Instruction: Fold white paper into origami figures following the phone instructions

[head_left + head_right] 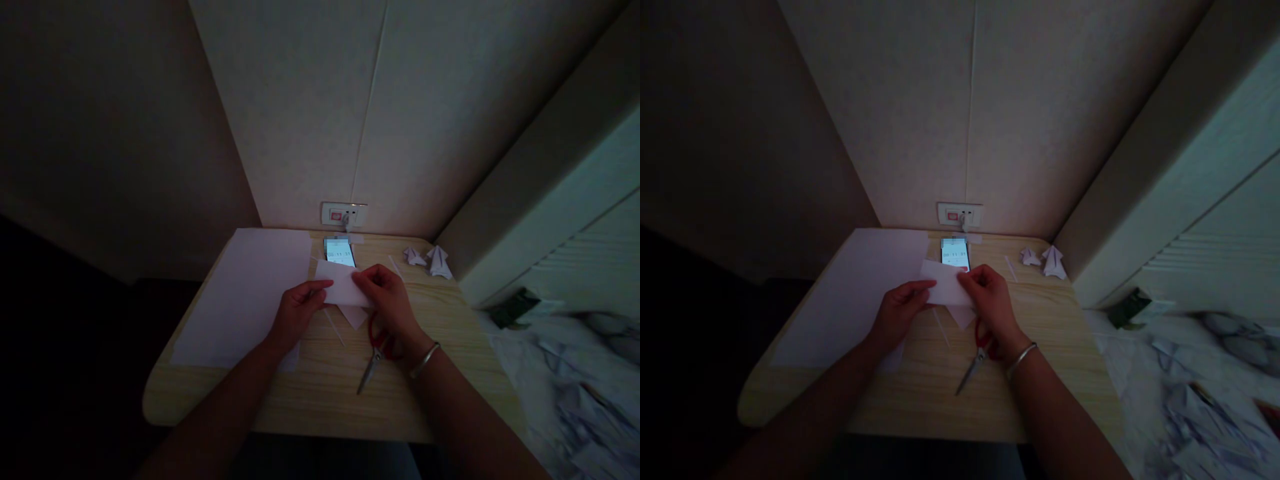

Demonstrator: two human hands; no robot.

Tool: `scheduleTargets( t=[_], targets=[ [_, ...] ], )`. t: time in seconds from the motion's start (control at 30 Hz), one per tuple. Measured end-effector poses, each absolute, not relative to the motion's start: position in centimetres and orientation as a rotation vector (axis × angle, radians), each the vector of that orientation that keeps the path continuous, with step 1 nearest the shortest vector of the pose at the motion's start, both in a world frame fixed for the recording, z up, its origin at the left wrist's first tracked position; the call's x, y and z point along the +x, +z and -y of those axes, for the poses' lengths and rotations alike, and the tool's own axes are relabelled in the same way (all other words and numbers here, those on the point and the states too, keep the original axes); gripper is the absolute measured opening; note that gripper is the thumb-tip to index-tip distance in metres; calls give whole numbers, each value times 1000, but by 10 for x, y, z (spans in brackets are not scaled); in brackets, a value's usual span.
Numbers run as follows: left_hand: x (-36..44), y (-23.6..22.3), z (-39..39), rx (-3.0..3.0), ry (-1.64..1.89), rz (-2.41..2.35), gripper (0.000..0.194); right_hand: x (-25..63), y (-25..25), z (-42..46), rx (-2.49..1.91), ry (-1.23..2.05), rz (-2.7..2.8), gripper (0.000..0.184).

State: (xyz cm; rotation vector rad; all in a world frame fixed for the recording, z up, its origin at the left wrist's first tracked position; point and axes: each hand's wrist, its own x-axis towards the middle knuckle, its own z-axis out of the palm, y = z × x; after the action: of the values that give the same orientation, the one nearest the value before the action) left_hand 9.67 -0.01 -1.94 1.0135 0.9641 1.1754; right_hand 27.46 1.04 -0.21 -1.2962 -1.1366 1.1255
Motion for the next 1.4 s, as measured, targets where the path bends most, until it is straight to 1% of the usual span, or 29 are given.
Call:
scheduleTargets(
  t=[0.23,0.3,0.43,0.53,0.97,1.07,1.23,1.4],
  targets=[
    [97,-19,-2,968,1204,-953,37,274,-3,-10,-1237,1172,1116,28],
    [98,-17,-1,972,1205,-970,37,274,-2,-10,-1226,1200,1111,26],
    [97,-15,-1,1023,1188,-993,36,275,1,-9,-1204,1334,1131,33],
    [97,-16,-2,1064,1182,-980,36,275,1,-9,-1201,1394,1151,27],
    [93,-21,-4,1006,1210,-810,31,279,1,-12,-1216,1252,1103,26],
    [95,-18,-3,1021,1248,-848,28,279,1,-12,-1220,1214,1089,25],
    [96,-14,-1,1075,1267,-974,29,280,3,-12,-1218,1189,1085,26],
    [96,-17,-2,1029,1289,-971,26,279,3,-12,-1215,1197,1068,26]
  ],
)
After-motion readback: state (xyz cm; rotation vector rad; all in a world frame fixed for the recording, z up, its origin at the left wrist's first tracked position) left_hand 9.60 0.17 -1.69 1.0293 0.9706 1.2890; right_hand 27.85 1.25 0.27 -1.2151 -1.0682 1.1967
